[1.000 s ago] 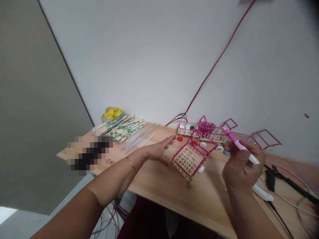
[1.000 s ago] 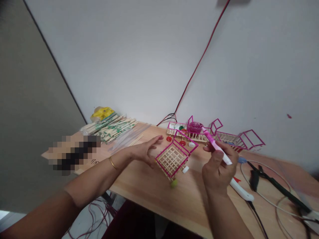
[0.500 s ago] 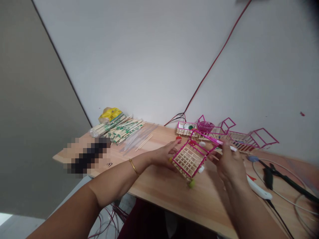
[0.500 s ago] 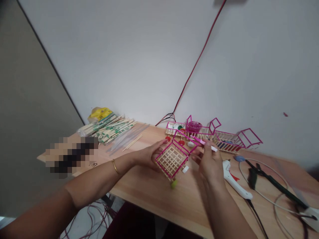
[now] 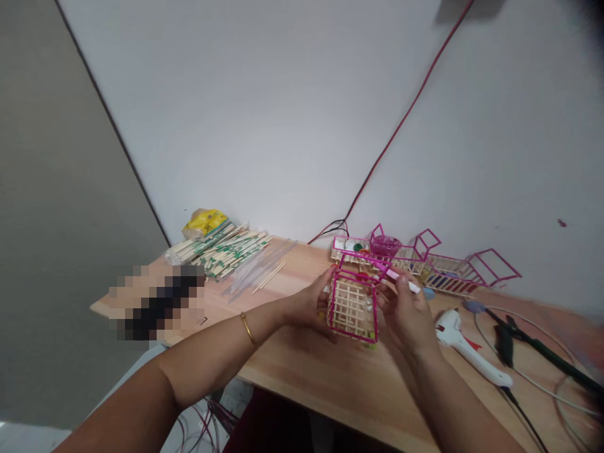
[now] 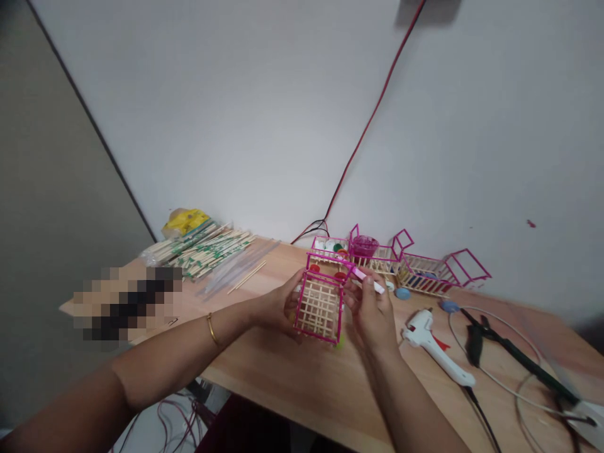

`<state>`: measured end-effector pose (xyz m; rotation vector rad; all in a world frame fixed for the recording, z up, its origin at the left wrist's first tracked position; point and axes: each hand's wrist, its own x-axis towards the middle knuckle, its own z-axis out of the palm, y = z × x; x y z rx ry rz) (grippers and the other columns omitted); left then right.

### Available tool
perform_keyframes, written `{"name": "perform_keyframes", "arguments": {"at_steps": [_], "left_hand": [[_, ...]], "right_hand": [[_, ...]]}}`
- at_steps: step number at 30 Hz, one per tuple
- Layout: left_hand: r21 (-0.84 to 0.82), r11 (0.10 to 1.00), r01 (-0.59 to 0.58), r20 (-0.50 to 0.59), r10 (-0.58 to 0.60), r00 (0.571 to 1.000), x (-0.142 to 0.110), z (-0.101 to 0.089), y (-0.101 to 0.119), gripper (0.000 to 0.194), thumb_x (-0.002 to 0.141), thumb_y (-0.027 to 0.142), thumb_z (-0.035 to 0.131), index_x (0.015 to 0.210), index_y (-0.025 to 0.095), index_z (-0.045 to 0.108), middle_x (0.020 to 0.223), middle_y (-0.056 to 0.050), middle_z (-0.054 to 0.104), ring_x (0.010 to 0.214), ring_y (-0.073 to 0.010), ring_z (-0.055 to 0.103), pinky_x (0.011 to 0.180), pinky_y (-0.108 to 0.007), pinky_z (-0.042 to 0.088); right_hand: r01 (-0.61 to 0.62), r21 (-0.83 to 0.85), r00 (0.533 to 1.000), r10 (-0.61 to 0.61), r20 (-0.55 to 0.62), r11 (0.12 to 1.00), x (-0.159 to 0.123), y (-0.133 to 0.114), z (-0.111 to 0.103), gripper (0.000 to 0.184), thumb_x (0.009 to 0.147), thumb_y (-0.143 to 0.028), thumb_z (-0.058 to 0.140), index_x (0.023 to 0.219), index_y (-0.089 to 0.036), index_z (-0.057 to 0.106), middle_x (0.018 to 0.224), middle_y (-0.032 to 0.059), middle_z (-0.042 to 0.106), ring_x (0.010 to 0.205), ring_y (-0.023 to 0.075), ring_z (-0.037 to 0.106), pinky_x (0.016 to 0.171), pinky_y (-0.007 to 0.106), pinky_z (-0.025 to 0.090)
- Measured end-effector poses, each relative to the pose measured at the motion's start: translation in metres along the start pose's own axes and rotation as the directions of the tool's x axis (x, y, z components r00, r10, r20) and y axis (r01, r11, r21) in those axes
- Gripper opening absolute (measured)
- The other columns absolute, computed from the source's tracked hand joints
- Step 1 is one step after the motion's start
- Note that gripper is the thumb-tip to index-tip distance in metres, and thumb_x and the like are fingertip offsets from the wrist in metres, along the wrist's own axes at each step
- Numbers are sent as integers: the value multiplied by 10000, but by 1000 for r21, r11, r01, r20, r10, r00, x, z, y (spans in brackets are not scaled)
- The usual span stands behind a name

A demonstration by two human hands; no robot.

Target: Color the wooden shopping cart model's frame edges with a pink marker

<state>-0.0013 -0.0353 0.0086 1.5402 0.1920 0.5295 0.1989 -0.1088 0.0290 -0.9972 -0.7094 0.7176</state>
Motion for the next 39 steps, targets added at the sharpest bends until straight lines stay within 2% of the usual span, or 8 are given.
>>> {"name": "perform_keyframes", "arguments": {"at_steps": [5, 9, 12, 14, 17, 20, 28, 39], "left_hand": [[-23, 999, -24, -109, 21, 994, 1, -3, 0, 1452, 343, 162, 977, 1548, 326, 185, 1631, -204, 135, 1414, -409, 417, 1118, -544, 425], [-39, 999, -37, -159, 31, 987, 2, -5, 3, 1376, 351, 150, 974, 1512, 323, 256, 1575, -183, 278, 1402, -402, 430, 1119, -560, 418], [-7, 998, -54, -194, 52, 980, 3, -6, 3, 1328, 363, 161, 971, 1492, 322, 290, 1548, -175, 320, 1371, -402, 462, 1100, -561, 441], [38, 998, -58, -220, 65, 973, 4, -6, 2, 1328, 375, 195, 971, 1501, 322, 279, 1570, -178, 253, 1365, -407, 463, 1087, -555, 459], [187, 979, -76, -239, 120, 964, 4, -9, -1, 1356, 387, 263, 971, 1526, 298, 237, 1577, -182, 176, 1400, -413, 407, 1106, -552, 448], [457, 885, -88, -220, 208, 953, 3, -13, -4, 1393, 394, 330, 971, 1546, 240, 194, 1539, -194, 242, 1450, -412, 305, 1184, -576, 337], [719, 657, -227, -87, 408, 909, 3, -8, -5, 1398, 501, 432, 931, 1565, 219, 50, 1511, -217, 302, 1421, -410, 308, 1178, -608, 306], [692, 697, -185, -119, 363, 924, 3, -6, -3, 1362, 505, 444, 923, 1562, 217, 95, 1499, -203, 311, 1412, -411, 309, 1179, -600, 304]], "right_hand": [[96, -67, 994, -100, -47, 993, 9, 2, -5, 446, 772, -605, 688, 1002, -229, 625, 862, -12, 697, 630, 92, 637, 596, 249, 538], [295, -148, 936, -317, -153, 944, 8, -13, -14, 402, 835, -600, 613, 964, -219, 622, 785, -34, 661, 637, 83, 599, 671, 259, 516], [418, -257, 876, -461, -138, 871, -2, -23, -20, 373, 837, -570, 632, 912, -205, 650, 751, -22, 642, 695, 118, 610, 724, 293, 495], [458, -346, 865, -501, -41, 819, -11, -27, -22, 359, 789, -539, 700, 861, -188, 685, 717, 1, 652, 692, 148, 622, 722, 313, 485], [629, -537, 770, -544, 333, 562, -19, -27, -19, 254, 885, -450, 598, 883, -217, 699, 819, 36, 699, 789, 188, 667, 737, 333, 509], [732, -522, 680, -512, 525, 436, -20, -27, -13, 186, 921, -362, 545, 942, -244, 688, 895, 47, 721, 847, 198, 685, 744, 330, 526], [846, -442, 531, -533, 658, 297, -18, -30, -6, 164, 911, -285, 561, 1013, -237, 680, 885, 53, 701, 852, 195, 645, 736, 325, 511], [868, -417, 495, -532, 687, 270, -20, -30, -3, 171, 890, -261, 580, 1028, -246, 680, 876, 53, 694, 846, 203, 640, 747, 352, 501]]}}
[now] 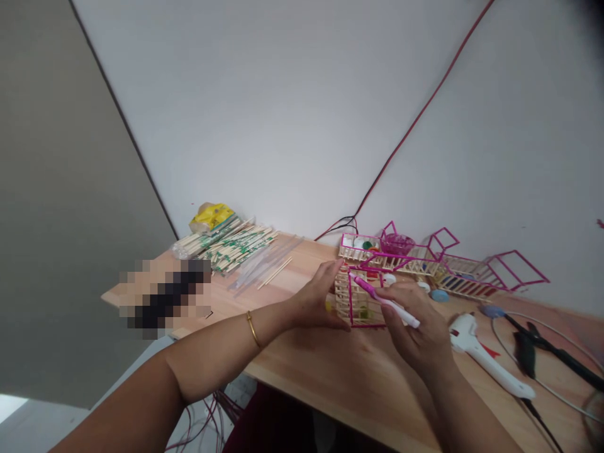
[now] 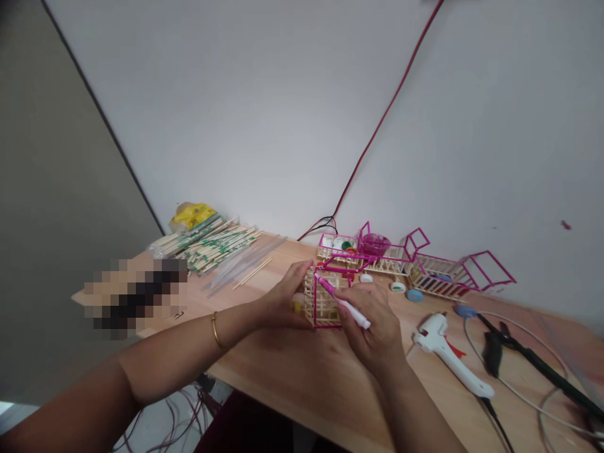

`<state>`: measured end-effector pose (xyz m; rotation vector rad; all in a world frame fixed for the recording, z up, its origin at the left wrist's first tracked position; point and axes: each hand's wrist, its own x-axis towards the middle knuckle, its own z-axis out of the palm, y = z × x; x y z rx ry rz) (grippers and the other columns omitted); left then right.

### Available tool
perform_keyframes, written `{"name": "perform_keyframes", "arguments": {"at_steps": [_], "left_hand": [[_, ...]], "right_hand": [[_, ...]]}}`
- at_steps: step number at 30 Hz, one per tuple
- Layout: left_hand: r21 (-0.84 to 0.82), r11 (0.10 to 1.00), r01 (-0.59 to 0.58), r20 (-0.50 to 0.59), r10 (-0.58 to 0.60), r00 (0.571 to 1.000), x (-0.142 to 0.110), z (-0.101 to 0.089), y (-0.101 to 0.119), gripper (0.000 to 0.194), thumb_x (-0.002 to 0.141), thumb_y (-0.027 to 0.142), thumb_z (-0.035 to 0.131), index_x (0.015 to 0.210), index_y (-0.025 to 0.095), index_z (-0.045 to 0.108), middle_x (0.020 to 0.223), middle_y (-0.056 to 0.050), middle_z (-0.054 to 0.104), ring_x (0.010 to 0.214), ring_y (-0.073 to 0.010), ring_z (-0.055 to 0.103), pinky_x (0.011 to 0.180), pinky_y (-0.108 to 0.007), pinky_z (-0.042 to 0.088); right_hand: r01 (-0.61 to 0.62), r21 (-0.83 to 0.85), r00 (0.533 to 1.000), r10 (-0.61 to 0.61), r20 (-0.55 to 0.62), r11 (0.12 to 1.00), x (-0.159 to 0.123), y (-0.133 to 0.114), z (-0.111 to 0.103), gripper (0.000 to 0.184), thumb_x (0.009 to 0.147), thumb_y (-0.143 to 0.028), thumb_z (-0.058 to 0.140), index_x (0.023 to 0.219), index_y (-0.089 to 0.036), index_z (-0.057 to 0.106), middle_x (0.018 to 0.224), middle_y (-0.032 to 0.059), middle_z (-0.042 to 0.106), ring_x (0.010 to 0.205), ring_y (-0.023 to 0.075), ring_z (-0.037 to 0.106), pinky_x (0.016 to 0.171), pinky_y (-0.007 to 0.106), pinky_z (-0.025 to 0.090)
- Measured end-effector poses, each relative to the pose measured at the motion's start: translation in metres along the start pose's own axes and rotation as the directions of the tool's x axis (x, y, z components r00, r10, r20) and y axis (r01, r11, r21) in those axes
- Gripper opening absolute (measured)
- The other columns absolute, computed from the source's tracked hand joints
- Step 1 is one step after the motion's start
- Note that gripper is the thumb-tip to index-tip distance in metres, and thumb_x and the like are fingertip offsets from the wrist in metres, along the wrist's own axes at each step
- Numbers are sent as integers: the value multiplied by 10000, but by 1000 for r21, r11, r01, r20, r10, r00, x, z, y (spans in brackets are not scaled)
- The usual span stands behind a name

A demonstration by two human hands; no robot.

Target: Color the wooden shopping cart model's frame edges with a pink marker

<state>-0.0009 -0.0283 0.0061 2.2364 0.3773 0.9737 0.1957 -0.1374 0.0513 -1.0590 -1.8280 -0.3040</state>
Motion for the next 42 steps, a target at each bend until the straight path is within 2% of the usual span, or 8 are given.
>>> {"name": "perform_keyframes", "arguments": {"at_steps": [6, 14, 17, 22, 29, 34, 42], "left_hand": [[0, 1000, -3, -31, 3, 1000, -1, 2, -5, 1398, 497, 474, 928, 1568, 240, 60, 1520, -196, 288, 1426, -401, 297, 1183, -595, 304], [-34, 998, 49, -73, -52, 996, 3, -3, 0, 1351, 489, 517, 918, 1559, 231, 146, 1496, -175, 336, 1411, -397, 311, 1192, -584, 302], [-50, 996, 74, -86, -78, 993, 3, -4, -1, 1360, 486, 514, 919, 1561, 234, 134, 1502, -173, 313, 1413, -390, 312, 1184, -578, 322], [-54, 995, 81, -83, -86, 993, 3, -5, -3, 1360, 478, 461, 936, 1560, 234, 144, 1501, -178, 304, 1416, -388, 318, 1184, -573, 331], [-55, 995, 86, -55, -89, 995, 2, -3, -3, 1396, 474, 474, 933, 1564, 253, 90, 1502, -190, 277, 1433, -395, 298, 1164, -599, 342], [9, 1000, 28, -75, -27, 997, 3, -3, -2, 1344, 482, 467, 931, 1553, 247, 149, 1487, -172, 329, 1409, -386, 324, 1193, -586, 304], [18, 999, 41, -88, -40, 995, 3, -3, 2, 1306, 498, 455, 925, 1546, 245, 175, 1499, -166, 332, 1409, -389, 321, 1178, -562, 344]], "right_hand": [[113, -31, 993, -113, 17, 993, 1, -1, 0, 209, 858, -193, 605, 1047, -247, 678, 855, 40, 700, 822, 191, 640, 749, 346, 480], [162, -6, 985, -161, 69, 987, 4, -6, -4, 215, 842, -172, 604, 1030, -252, 673, 808, 10, 686, 755, 159, 615, 741, 330, 438], [181, 2, 978, -181, 101, 983, 7, -10, -6, 197, 844, -158, 596, 1008, -247, 659, 797, 4, 679, 741, 150, 604, 726, 320, 422], [171, 46, 977, -175, 124, 984, 8, -14, -8, 192, 837, -146, 581, 979, -251, 657, 784, 7, 674, 732, 156, 610, 718, 324, 425], [135, 37, 987, -138, 78, 990, 5, -11, -6, 205, 841, -161, 583, 1009, -253, 657, 793, 19, 677, 728, 175, 620, 716, 343, 446], [161, 12, 982, -161, 102, 987, 7, -13, -7, 160, 849, -175, 589, 983, -234, 653, 779, 13, 670, 727, 157, 608, 704, 320, 435], [150, -6, 984, -149, 98, 989, 7, -12, -6, 128, 870, -186, 581, 977, -229, 638, 794, 18, 672, 734, 160, 598, 717, 329, 435]]}}
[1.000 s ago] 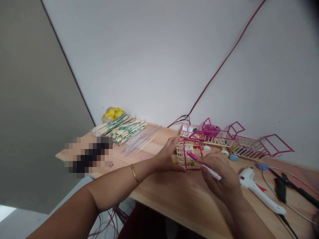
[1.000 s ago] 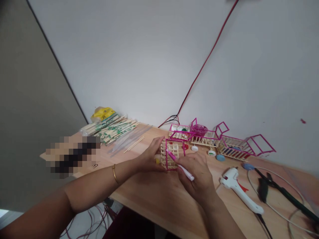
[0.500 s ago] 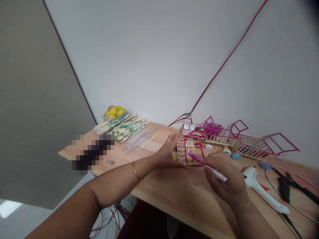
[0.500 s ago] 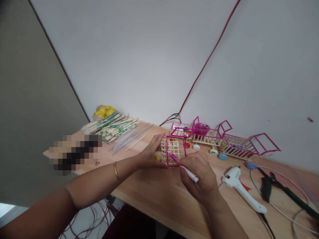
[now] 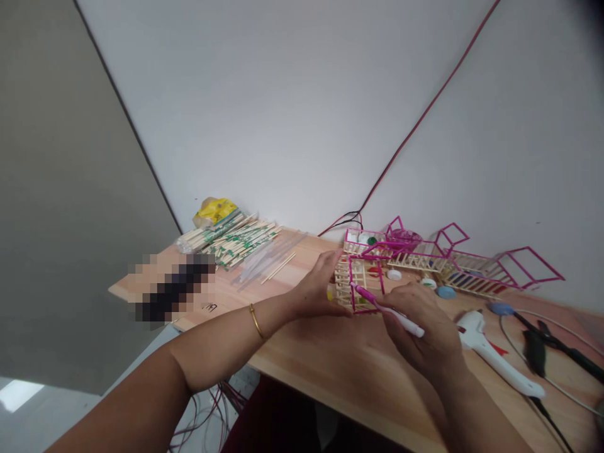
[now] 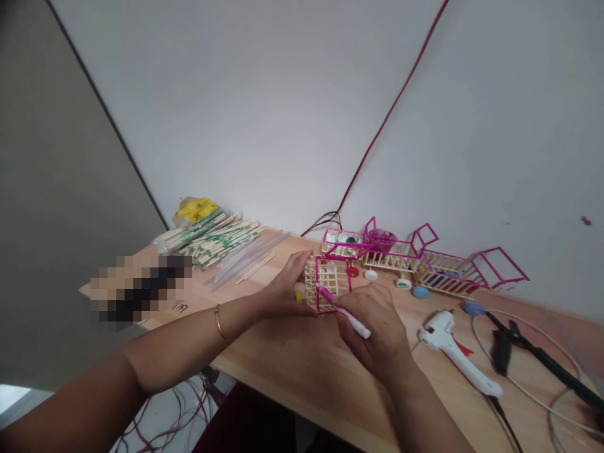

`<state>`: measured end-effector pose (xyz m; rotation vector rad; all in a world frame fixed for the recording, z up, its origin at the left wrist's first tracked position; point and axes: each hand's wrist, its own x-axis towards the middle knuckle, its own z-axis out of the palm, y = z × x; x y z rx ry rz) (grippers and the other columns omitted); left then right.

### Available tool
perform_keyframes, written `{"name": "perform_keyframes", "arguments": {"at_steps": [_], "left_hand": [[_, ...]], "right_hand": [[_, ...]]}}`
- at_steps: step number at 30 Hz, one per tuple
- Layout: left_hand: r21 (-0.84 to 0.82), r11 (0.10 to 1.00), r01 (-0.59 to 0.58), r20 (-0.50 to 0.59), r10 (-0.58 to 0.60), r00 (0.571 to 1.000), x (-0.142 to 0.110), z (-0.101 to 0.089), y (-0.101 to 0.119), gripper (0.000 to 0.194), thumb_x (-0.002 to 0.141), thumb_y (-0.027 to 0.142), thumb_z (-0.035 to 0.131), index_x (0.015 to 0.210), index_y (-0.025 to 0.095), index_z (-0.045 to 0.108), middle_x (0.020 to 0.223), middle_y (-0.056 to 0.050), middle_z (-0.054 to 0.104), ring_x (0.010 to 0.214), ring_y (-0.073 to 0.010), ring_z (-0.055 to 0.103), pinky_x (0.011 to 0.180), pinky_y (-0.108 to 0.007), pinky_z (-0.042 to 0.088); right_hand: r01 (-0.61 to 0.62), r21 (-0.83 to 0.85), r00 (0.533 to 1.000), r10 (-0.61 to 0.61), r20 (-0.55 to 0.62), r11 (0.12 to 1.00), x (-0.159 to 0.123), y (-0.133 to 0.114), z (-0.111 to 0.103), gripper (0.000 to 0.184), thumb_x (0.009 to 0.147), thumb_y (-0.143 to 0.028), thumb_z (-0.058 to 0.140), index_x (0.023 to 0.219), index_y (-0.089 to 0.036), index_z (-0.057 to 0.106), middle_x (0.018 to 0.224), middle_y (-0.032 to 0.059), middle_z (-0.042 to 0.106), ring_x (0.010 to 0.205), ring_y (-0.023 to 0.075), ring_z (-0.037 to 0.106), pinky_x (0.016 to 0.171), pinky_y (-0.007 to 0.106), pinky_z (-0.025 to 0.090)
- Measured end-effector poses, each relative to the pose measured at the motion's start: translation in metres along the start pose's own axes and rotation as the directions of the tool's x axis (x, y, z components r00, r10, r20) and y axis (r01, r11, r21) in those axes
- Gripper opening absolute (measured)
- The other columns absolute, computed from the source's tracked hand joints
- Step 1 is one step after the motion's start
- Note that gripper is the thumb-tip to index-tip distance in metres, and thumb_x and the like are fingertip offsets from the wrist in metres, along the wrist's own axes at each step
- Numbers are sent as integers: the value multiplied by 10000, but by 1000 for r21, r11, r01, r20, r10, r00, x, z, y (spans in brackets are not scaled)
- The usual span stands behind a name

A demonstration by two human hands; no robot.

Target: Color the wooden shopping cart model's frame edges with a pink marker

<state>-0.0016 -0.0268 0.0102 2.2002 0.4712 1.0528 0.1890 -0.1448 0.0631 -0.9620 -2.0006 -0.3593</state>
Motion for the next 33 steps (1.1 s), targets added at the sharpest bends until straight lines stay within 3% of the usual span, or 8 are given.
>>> {"name": "perform_keyframes", "arguments": {"at_steps": [13, 23, 33], "left_hand": [[29, 999, -45, -13, 46, 999, -1, 2, -7, 1302, 528, 470, 910, 1542, 220, 133, 1487, -193, 308, 1431, -387, 307, 1178, -573, 344], [-16, 1000, 21, 1, -21, 1000, 1, -3, -1, 1288, 481, 426, 937, 1527, 229, 212, 1481, -168, 335, 1414, -386, 338, 1189, -572, 337], [-20, 997, 81, 5, -81, 997, 0, -2, -4, 1345, 470, 467, 936, 1549, 222, 171, 1500, -188, 310, 1428, -405, 319, 1197, -611, 296]], "right_hand": [[21, 1, 1000, -21, -15, 1000, 1, -3, -2, 130, 862, -156, 584, 963, -217, 639, 777, 12, 654, 716, 150, 584, 705, 315, 428], [29, -3, 1000, -29, -2, 1000, 3, -4, -3, 98, 866, -159, 583, 934, -205, 636, 763, 10, 656, 692, 139, 579, 691, 311, 414], [34, 6, 999, -34, 21, 999, 3, -5, -3, 121, 873, -156, 576, 962, -218, 629, 768, 6, 652, 702, 141, 580, 686, 310, 424]]}}
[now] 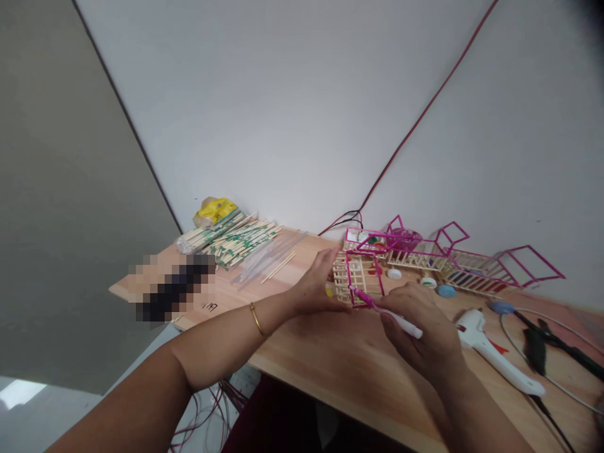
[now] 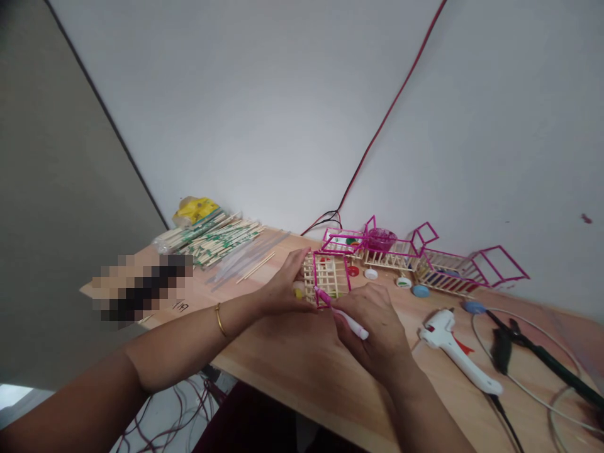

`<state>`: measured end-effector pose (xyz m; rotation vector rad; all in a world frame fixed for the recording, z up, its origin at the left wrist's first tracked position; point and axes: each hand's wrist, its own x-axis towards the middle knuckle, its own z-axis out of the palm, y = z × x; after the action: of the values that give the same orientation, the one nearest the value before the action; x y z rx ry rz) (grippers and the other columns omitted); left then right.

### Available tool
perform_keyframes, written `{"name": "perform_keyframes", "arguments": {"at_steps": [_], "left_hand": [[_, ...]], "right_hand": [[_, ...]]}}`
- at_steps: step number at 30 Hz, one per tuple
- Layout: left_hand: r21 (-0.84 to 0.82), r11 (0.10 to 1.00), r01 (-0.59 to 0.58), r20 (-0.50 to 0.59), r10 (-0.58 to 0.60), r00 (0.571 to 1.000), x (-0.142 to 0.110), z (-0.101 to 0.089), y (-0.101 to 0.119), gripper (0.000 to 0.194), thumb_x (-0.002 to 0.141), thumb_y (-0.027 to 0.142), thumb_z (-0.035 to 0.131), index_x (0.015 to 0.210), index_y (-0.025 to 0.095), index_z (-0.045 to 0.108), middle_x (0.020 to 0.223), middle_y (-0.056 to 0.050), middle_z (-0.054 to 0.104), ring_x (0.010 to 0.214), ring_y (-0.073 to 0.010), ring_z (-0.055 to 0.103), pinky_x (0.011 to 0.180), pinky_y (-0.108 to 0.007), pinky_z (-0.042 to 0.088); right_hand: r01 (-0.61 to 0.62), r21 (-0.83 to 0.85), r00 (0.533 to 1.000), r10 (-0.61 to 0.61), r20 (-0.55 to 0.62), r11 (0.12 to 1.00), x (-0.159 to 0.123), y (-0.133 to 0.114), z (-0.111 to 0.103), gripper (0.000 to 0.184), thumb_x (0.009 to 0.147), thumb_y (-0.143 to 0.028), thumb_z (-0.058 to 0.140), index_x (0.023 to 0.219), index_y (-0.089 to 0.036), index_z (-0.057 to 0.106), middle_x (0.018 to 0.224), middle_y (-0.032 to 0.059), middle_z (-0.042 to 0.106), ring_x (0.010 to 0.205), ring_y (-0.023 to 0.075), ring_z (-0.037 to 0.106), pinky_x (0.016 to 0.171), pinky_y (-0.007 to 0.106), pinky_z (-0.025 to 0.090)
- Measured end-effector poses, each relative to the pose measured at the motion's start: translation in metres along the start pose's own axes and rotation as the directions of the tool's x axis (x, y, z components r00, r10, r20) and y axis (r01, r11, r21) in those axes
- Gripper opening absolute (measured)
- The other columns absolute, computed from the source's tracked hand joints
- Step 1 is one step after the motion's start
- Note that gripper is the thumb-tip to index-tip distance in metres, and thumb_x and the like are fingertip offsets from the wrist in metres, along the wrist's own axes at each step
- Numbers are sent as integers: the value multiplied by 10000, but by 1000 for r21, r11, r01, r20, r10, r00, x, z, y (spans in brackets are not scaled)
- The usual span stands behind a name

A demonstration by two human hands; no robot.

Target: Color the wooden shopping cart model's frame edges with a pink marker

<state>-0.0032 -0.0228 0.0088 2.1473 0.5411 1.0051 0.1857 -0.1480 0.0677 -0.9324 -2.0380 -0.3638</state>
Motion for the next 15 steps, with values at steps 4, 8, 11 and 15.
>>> {"name": "perform_keyframes", "arguments": {"at_steps": [4, 8, 11, 15], "left_hand": [[4, 1000, -11, -8, 11, 1000, 0, 0, -2, 1342, 471, 482, 934, 1549, 228, 176, 1494, -184, 319, 1426, -402, 323, 1199, -614, 288], [-9, 1000, -5, -10, 5, 1000, 0, 1, -3, 1347, 462, 497, 935, 1548, 229, 185, 1503, -182, 308, 1431, -397, 315, 1196, -595, 309], [-26, 1000, 9, -3, -9, 1000, 0, 0, -2, 1329, 478, 486, 931, 1549, 239, 184, 1504, -177, 307, 1431, -393, 321, 1187, -592, 328], [-25, 999, 23, -2, -23, 1000, 0, -2, -1, 1327, 479, 501, 929, 1547, 222, 192, 1499, -188, 314, 1429, -395, 322, 1183, -593, 332]], "right_hand": [[12, 0, 1000, -12, 12, 1000, 0, -1, 0, 100, 879, -159, 566, 944, -208, 625, 754, 7, 641, 694, 139, 581, 690, 312, 420], [-6, -2, 1000, 6, -12, 1000, 0, -1, 0, 117, 869, -156, 575, 954, -214, 631, 764, 7, 654, 692, 141, 587, 679, 309, 418], [-8, 1, 1000, 8, -7, 1000, 0, 0, 0, 112, 863, -149, 582, 945, -208, 630, 769, 8, 653, 699, 138, 584, 691, 307, 423], [13, 33, 1000, -14, 21, 999, 1, -1, -1, 114, 862, -133, 575, 946, -196, 622, 764, 9, 636, 707, 136, 579, 703, 308, 423]]}}
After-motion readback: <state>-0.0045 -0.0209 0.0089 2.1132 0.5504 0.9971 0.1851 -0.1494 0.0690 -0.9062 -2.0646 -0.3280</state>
